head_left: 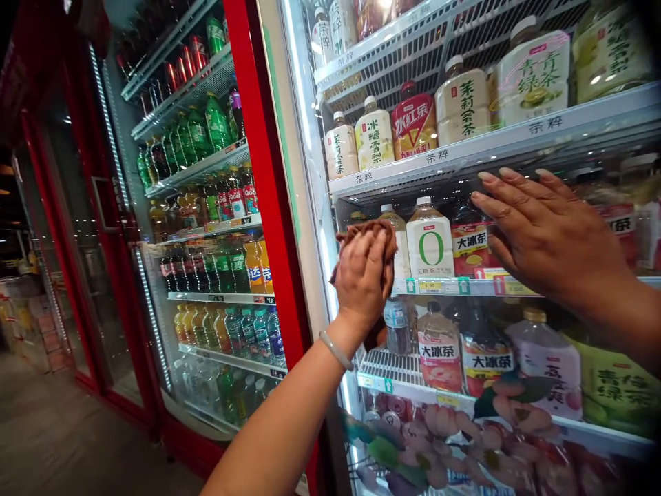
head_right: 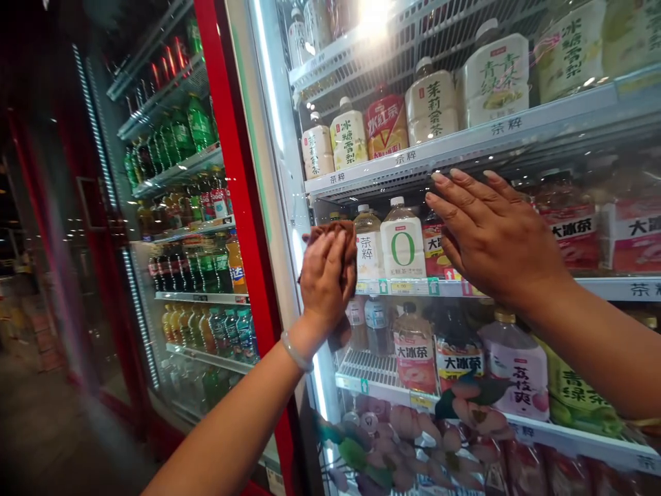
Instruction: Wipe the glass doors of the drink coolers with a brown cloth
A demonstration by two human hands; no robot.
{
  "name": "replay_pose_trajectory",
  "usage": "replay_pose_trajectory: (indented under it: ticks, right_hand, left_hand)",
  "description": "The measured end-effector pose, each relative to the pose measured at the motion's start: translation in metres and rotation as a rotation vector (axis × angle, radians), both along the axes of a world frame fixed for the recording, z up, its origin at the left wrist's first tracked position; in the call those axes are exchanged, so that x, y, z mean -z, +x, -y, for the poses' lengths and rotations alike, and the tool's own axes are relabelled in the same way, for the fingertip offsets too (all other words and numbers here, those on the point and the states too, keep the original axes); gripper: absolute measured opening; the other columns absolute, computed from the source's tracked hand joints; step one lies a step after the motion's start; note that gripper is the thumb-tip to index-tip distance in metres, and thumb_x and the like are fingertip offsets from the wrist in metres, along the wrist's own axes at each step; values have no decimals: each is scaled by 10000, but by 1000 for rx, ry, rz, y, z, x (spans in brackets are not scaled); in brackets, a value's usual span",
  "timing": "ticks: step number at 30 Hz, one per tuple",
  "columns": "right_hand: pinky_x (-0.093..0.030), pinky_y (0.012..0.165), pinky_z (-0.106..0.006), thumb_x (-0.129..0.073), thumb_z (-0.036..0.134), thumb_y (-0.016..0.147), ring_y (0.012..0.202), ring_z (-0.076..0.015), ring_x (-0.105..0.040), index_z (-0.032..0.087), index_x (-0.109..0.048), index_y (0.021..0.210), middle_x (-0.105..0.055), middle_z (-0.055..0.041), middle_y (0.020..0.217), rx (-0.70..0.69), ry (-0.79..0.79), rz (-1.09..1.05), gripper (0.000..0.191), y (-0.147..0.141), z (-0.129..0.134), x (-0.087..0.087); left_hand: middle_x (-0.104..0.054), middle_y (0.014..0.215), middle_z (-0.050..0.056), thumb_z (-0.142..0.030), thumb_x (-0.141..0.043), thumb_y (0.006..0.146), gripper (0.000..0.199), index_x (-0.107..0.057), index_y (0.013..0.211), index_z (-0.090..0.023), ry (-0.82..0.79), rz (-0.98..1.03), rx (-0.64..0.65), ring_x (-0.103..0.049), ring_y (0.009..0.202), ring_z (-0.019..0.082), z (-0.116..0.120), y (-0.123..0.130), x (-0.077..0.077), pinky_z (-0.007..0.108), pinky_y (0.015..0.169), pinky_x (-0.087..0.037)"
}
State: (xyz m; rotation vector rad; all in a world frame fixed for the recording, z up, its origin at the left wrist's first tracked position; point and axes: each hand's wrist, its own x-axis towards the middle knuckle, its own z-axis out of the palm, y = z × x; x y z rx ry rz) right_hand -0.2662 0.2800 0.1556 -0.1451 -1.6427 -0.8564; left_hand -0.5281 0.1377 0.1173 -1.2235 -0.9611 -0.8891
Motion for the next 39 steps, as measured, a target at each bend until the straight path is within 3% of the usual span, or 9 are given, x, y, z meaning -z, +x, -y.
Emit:
replay_pose_trajectory:
  ticks: [3, 7, 10, 13, 17, 27, 33, 36, 39]
  right_hand:
    - [-325, 1320, -564, -562, 246, 1012, 1574, -273, -395, 255, -401, 1629, -447, -85, 1667, 23, -2, -29, 638, -5, 3, 2]
    - [-295, 1322, -598, -590, 215, 992, 1588, -283, -366, 253, -401, 1627, -411, -102, 1683, 35, -96, -142, 664, -25, 15, 20]
    - [-268, 1327, -604, -594, 202, 990, 1612, -299, -315, 207, -408, 1622, -370, -132, 1705, 37, -180, -169, 658, -40, 27, 43]
    - [-278, 1324, -593, -584, 188, 1001, 1621, -288, -297, 227, -346, 1652, -362, -119, 1716, 37, -192, -154, 694, -46, 35, 64]
    - [-299, 1316, -584, -592, 172, 995, 1616, -280, -312, 261, -299, 1671, -371, -104, 1713, 49, -187, -158, 743, -46, 37, 75]
    - [-312, 1311, -575, -606, 200, 989, 1618, -302, -307, 178, -482, 1564, -420, -148, 1685, 72, -137, -159, 589, -44, 34, 77]
    - [-257, 1348, -505, -381, 378, 1096, 1621, -236, -305, 216, -502, 1544, -350, -82, 1732, -224, -116, 179, 491, -61, 66, 96]
    - [-280, 1345, -469, -165, 439, 1121, 1642, -226, -236, 172, -375, 1626, -307, -54, 1751, -274, -176, 288, 608, -83, 87, 113]
    - [-243, 1353, -528, -92, 541, 1105, 1649, -276, -209, 148, -264, 1673, -315, -63, 1746, -218, -206, 164, 712, -92, 91, 126]
  left_hand:
    - [-633, 1492, 142, -202, -612, 982, 575, -502, 1546, -177, -32, 4, 17, -541, 1458, 286, -1, 14, 26, 496, 1271, -433]
    - [-631, 1494, 131, -211, -593, 1001, 541, -520, 1536, -194, -25, 72, 39, -549, 1448, 266, 2, 18, 22, 473, 1270, -432]
    - [-569, 1562, 137, -235, -577, 1030, 557, -472, 1577, -221, 52, 363, 56, -500, 1497, 266, 0, 28, 29, 497, 1279, -411]
    - [-539, 1584, 165, -229, -601, 1021, 607, -437, 1605, -219, 127, 538, 73, -467, 1522, 303, -11, 57, 60, 556, 1272, -404]
    - [-608, 1512, 137, -135, -645, 969, 693, -426, 1616, -255, 71, 391, 129, -500, 1493, 295, -25, 88, 95, 533, 1265, -421]
    - [-309, 1743, 91, -417, -621, 1034, 648, -391, 1638, -369, 132, 741, 195, -285, 1624, 330, -1, 44, 96, 598, 1328, -249]
    - [-45, 1824, -28, -778, -187, 1002, 800, -216, 1695, -381, -216, 746, 608, 49, 1681, 316, 3, 69, 106, 590, 1355, 54]
    - [-175, 1805, -41, -836, -162, 958, 860, -218, 1694, -395, -319, 820, 1039, -77, 1678, 283, 5, 72, 110, 492, 1375, -160]
    - [-299, 1767, -41, -936, -51, 833, 1000, -151, 1693, -437, -455, 894, 1518, -247, 1646, 266, 6, 79, 111, 447, 1290, -397]
